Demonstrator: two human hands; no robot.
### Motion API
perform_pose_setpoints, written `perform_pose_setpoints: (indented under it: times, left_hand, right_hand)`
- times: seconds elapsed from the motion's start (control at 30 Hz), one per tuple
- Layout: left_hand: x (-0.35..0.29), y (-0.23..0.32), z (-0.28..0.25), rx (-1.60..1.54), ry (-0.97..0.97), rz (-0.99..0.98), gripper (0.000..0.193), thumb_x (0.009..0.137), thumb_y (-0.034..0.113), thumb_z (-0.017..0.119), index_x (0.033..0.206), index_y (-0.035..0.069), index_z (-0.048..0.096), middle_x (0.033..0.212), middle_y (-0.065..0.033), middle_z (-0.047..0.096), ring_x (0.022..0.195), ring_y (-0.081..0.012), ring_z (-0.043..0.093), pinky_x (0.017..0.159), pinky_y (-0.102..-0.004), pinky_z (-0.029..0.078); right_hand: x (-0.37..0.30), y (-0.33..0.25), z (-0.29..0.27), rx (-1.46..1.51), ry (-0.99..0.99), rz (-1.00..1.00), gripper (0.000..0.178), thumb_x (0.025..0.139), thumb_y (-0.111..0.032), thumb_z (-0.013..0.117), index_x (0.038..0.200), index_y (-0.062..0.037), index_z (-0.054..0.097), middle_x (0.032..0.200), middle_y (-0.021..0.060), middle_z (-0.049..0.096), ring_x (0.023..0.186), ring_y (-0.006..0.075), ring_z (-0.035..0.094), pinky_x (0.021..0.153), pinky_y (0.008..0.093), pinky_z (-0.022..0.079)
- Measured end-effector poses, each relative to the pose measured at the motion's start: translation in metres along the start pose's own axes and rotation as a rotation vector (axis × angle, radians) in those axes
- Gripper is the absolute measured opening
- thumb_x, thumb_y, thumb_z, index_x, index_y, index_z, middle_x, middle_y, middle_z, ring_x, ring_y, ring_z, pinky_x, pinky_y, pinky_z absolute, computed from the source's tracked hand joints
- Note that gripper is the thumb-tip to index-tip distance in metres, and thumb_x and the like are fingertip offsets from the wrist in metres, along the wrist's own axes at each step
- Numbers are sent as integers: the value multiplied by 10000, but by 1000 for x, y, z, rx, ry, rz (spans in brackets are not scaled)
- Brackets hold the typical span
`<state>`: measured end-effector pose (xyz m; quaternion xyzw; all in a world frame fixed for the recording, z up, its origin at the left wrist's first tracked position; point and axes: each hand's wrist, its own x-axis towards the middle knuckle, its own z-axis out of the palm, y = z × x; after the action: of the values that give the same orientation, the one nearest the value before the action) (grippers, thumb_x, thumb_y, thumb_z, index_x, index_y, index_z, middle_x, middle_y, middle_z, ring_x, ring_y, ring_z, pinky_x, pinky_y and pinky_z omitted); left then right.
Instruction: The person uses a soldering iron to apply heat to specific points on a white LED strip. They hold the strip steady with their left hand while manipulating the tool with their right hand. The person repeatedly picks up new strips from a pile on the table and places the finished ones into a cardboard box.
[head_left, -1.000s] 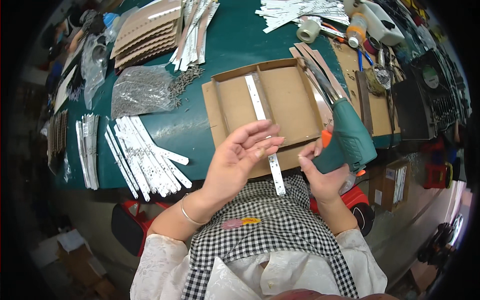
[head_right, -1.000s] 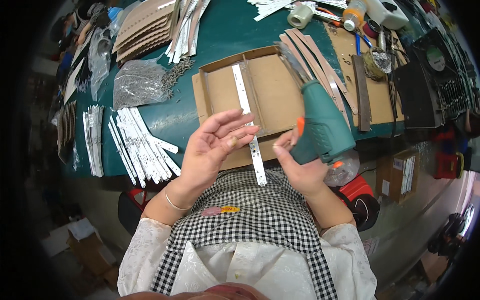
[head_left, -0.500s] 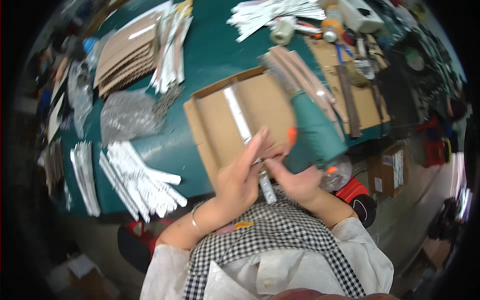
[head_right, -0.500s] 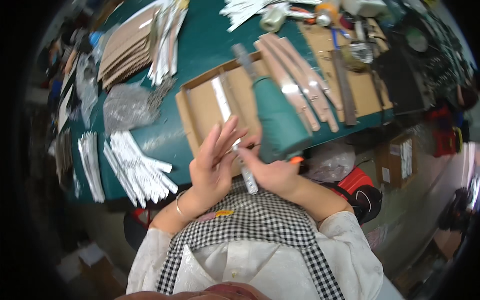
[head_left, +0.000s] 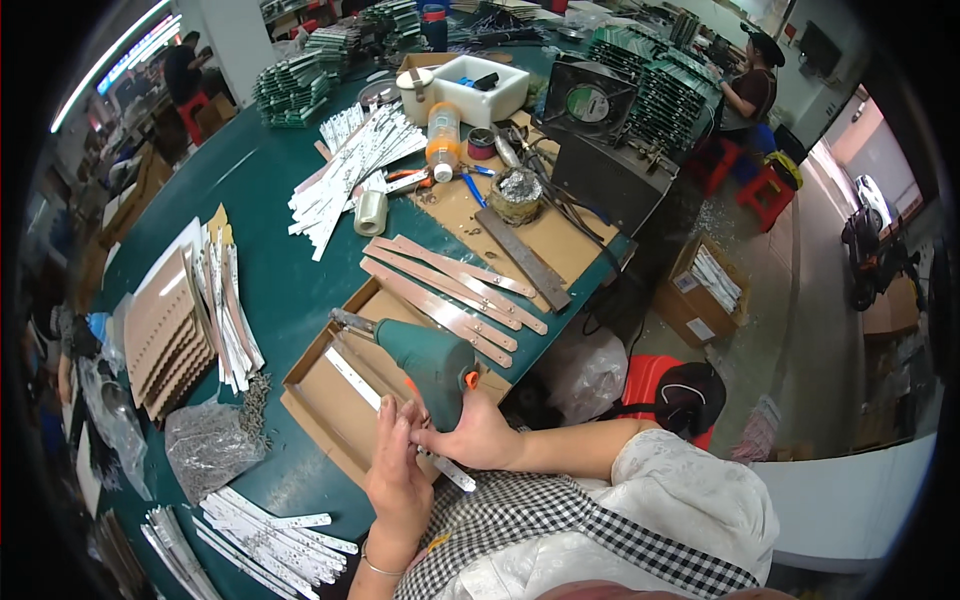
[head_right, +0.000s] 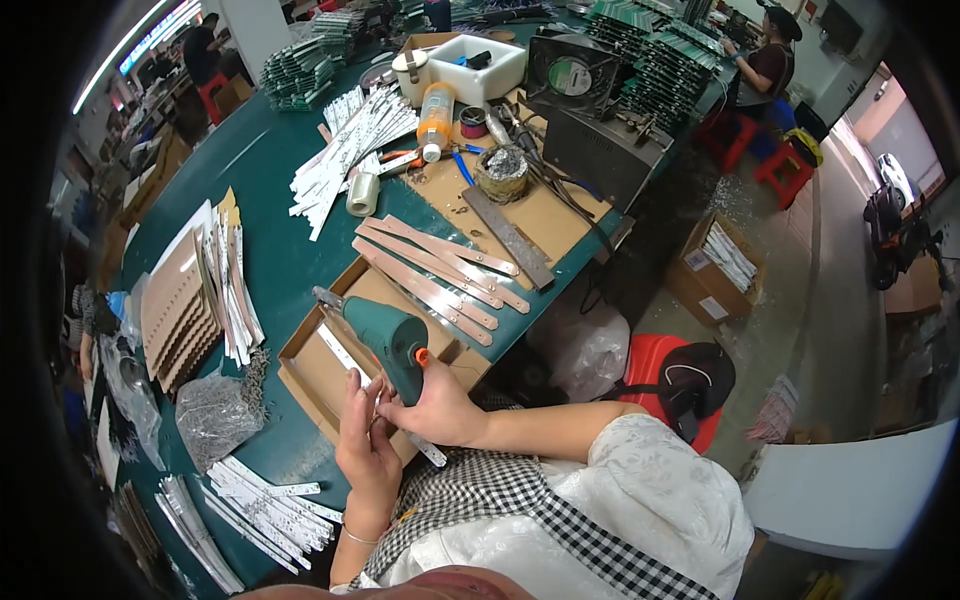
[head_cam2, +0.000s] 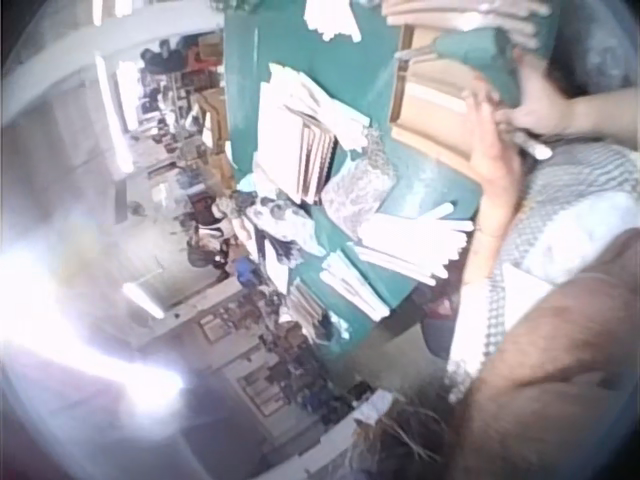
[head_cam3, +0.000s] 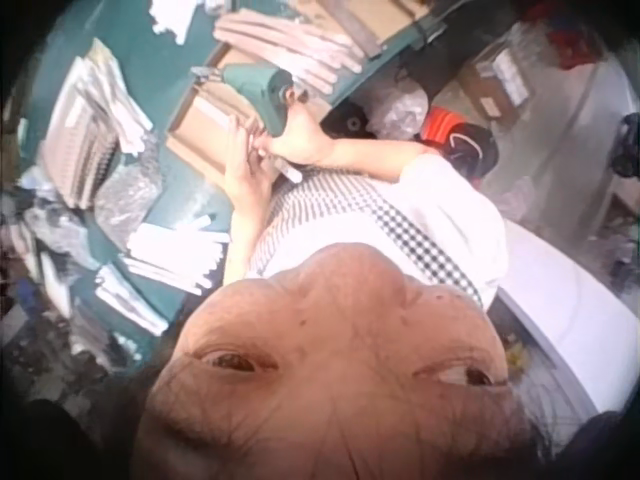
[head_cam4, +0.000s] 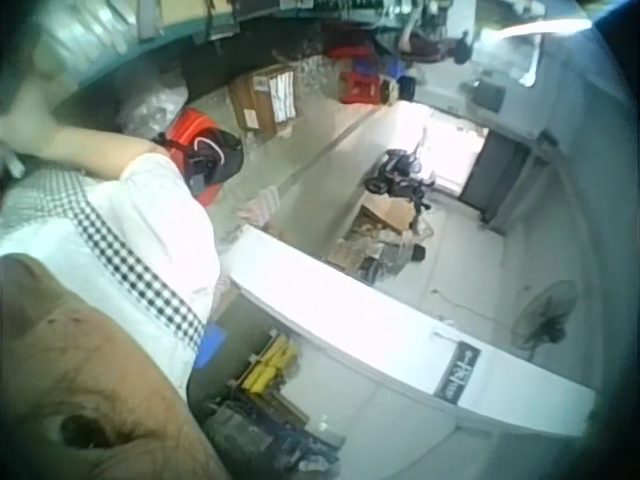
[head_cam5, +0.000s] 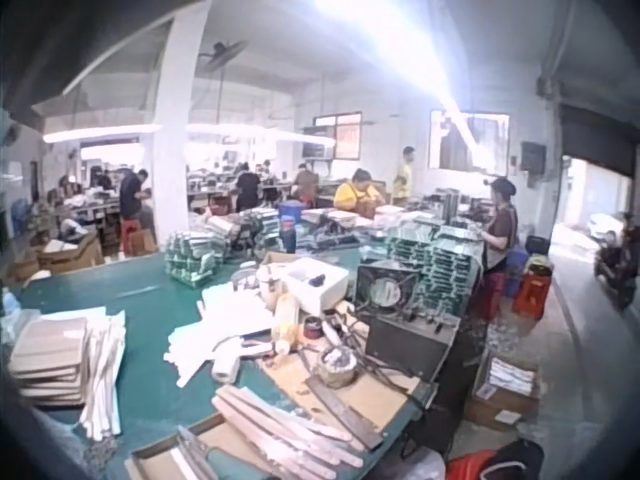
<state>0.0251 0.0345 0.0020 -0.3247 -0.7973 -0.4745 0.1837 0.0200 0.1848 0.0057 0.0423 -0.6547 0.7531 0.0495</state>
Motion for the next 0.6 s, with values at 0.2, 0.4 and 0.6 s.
perform_pose_setpoints:
  times: [0.2,0.4,0.6]
  left_hand:
    - [-10,-1,0,137,-36,0,573,899,-196,534,1417,38,458,1461,-287,469,1205,-373,630,933,-420,585]
    - [-6,5,4,259,83,-18,364,794,-106,728,1136,-6,657,1114,-222,713,997,-353,725,815,-387,600]
    - [3,10,-7,235,76,-79,186,769,-107,751,893,-7,656,853,-130,721,743,-235,702,678,-308,556]
  right_hand:
    - [-7,5,0,-100,-40,76,431,797,-42,745,1173,-14,536,959,72,661,870,146,651,781,311,548]
    - [-7,3,3,-104,52,48,420,803,-76,739,1162,-22,528,913,82,646,836,154,641,753,311,532]
    - [-5,12,-1,-83,80,65,191,835,-53,738,933,-13,580,803,26,634,750,81,625,661,254,518]
